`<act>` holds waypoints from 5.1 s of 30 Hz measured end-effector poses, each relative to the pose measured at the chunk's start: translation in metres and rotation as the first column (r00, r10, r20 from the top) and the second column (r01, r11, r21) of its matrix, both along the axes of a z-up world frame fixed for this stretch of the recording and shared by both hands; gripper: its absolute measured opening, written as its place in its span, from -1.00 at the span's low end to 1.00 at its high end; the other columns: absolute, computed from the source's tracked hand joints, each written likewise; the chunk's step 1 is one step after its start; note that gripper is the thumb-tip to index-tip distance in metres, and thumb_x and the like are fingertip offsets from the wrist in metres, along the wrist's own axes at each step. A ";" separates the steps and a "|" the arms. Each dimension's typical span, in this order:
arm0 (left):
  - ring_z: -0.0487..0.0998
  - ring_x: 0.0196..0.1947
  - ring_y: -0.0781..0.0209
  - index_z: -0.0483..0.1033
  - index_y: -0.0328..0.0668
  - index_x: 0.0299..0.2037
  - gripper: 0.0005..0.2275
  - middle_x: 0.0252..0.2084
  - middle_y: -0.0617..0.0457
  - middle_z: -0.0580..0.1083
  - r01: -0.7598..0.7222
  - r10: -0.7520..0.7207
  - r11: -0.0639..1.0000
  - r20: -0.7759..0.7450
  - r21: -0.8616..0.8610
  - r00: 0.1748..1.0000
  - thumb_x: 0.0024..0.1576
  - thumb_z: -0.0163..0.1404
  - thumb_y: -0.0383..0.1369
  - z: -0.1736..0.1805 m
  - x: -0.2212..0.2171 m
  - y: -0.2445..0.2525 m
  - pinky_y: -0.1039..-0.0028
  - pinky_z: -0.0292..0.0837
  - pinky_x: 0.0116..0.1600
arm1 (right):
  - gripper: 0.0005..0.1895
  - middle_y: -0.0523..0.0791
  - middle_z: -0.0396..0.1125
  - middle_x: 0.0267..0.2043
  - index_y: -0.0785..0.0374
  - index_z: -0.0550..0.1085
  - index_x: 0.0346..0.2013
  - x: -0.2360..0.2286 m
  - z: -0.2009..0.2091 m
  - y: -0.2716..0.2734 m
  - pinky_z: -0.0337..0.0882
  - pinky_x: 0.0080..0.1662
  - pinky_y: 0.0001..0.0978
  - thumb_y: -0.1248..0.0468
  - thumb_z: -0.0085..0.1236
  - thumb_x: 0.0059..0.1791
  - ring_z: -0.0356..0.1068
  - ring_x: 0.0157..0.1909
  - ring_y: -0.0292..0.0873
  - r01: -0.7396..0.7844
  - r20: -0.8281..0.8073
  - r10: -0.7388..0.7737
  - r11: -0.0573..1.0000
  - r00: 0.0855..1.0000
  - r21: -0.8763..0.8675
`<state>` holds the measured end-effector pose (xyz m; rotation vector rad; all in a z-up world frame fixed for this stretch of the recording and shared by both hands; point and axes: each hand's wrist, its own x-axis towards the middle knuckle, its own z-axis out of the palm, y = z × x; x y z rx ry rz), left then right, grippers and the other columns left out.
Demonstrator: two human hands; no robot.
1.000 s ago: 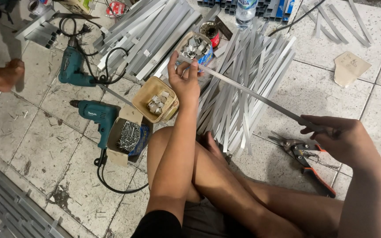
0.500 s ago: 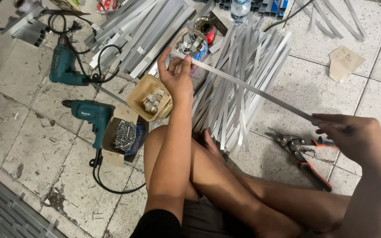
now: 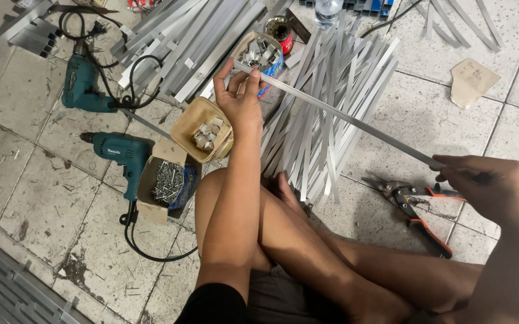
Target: The person sits on the floor and repeatedly cuts long metal strips into shorter pieces using tin snips. The cut pieces are placed in a pile on the floor next to the person.
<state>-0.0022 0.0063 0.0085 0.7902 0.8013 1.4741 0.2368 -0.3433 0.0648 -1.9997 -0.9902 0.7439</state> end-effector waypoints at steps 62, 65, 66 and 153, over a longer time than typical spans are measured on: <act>0.66 -0.09 0.01 0.41 -0.11 0.17 -0.49 -0.16 -0.23 0.62 0.024 -0.021 0.998 -0.057 0.054 0.998 0.00 0.29 -0.55 0.002 -0.005 -0.001 0.29 0.72 -0.08 | -0.75 -0.04 0.54 -0.21 0.28 0.60 0.00 -0.002 0.017 0.003 0.43 -0.03 -0.52 0.44 0.19 0.03 0.51 -0.16 -0.27 -0.073 0.203 0.073 0.997 0.976 -0.009; 0.66 -0.07 0.01 0.41 -0.09 0.20 -0.46 -0.14 -0.24 0.62 0.024 -0.023 0.999 -0.048 0.028 0.999 0.00 0.28 -0.56 0.005 -0.004 -0.002 0.23 0.72 -0.02 | -0.74 -0.03 0.54 -0.24 0.28 0.60 0.01 -0.002 0.016 0.003 0.45 -0.03 -0.51 0.44 0.18 0.03 0.52 -0.19 -0.25 -0.046 0.164 0.052 0.998 0.985 -0.042; 0.67 -0.06 0.02 0.42 -0.09 0.20 -0.47 -0.15 -0.22 0.62 0.026 -0.026 1.000 -0.041 0.014 0.999 0.00 0.28 -0.53 0.007 -0.004 -0.003 0.26 0.71 -0.06 | -0.74 -0.02 0.53 -0.22 0.29 0.60 0.01 -0.001 0.014 0.002 0.46 -0.02 -0.50 0.45 0.18 0.03 0.52 -0.18 -0.24 -0.041 0.158 0.046 0.999 0.986 -0.035; 0.65 -0.41 0.24 0.59 -0.36 -0.24 -0.91 -0.39 -0.04 0.60 0.670 -0.676 0.737 -0.096 -0.094 0.730 0.15 0.19 -0.48 -0.016 0.061 -0.206 0.63 0.62 -0.39 | -0.74 -0.05 0.61 -0.36 0.26 0.69 -0.12 -0.004 -0.006 0.011 0.53 -0.29 -0.43 0.45 0.27 -0.09 0.48 -0.38 -0.28 -0.010 -0.065 0.007 0.998 0.998 -0.058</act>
